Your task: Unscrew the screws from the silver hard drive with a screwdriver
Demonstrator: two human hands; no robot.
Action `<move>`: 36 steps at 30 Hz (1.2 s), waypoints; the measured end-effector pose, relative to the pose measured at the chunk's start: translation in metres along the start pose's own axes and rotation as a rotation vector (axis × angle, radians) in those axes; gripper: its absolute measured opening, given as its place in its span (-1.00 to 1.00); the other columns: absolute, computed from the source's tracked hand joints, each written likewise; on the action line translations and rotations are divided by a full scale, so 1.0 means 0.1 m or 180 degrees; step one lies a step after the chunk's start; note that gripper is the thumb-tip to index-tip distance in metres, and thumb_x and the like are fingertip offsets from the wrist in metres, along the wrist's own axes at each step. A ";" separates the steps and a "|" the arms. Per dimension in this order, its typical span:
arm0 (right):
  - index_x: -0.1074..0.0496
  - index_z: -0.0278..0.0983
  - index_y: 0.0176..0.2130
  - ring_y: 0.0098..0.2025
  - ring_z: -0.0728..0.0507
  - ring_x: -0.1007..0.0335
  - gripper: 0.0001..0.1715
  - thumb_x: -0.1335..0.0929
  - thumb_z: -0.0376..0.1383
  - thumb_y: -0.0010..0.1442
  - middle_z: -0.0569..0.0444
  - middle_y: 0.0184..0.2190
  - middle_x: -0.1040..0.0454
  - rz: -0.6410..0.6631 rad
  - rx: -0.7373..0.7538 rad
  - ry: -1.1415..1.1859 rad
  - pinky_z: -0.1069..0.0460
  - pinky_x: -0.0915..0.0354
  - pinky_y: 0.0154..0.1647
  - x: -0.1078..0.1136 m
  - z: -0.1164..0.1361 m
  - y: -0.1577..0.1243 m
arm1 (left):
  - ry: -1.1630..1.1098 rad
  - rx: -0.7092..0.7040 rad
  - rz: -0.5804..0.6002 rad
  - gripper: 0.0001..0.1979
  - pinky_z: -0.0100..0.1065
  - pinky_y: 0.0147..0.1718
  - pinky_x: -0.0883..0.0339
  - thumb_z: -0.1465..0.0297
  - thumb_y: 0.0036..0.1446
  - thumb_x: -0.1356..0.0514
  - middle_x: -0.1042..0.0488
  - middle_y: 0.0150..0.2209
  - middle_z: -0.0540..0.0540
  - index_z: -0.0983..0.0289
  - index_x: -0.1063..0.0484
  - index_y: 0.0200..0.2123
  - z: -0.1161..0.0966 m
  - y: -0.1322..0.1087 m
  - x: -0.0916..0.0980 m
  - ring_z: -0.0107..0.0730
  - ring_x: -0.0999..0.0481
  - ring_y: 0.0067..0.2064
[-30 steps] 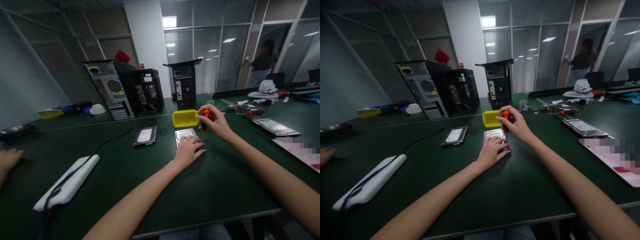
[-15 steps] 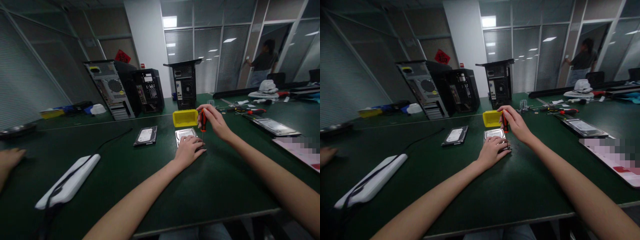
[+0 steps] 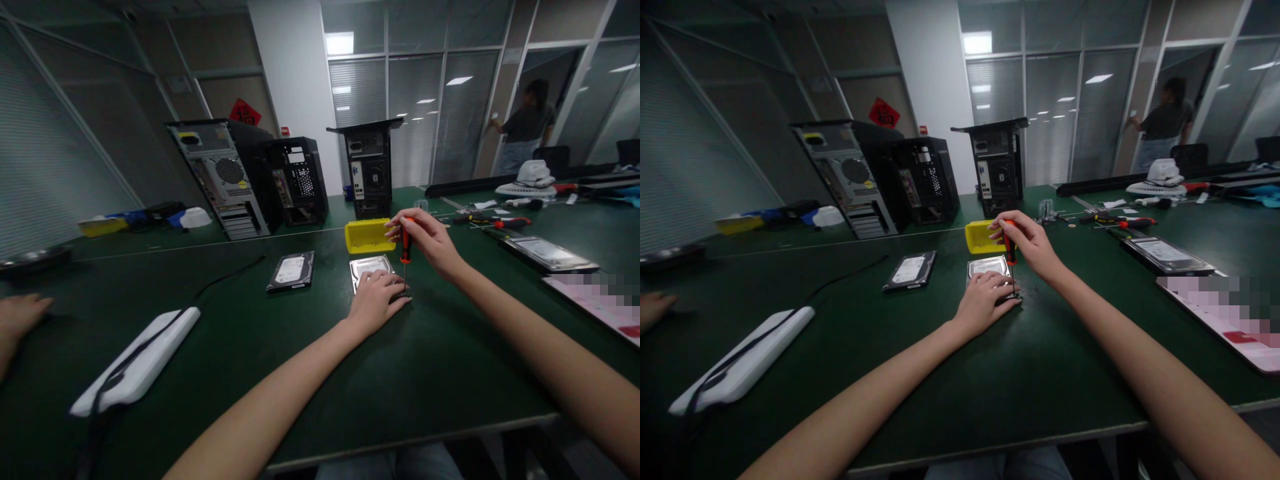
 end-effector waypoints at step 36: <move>-0.26 -0.21 -0.12 -0.53 0.06 -0.17 -0.68 -0.21 -0.05 0.27 0.21 -0.50 -0.26 0.0045 -0.0459 0.0578 0.09 -0.24 -0.36 -0.05 -0.05 0.02 | 0.0033 -0.0022 -0.0027 -0.73 -0.17 -0.06 -0.11 0.22 0.27 -0.09 -0.48 -0.03 0.05 0.13 -0.49 -0.07 0.01 0.01 0.02 -0.23 -0.35 0.00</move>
Point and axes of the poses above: each hand's wrist, its own y-axis towards the middle knuckle, its own x-axis out of the back of the hand, z = x × y, the point moved 1 cm from there along y, towards the middle knuckle
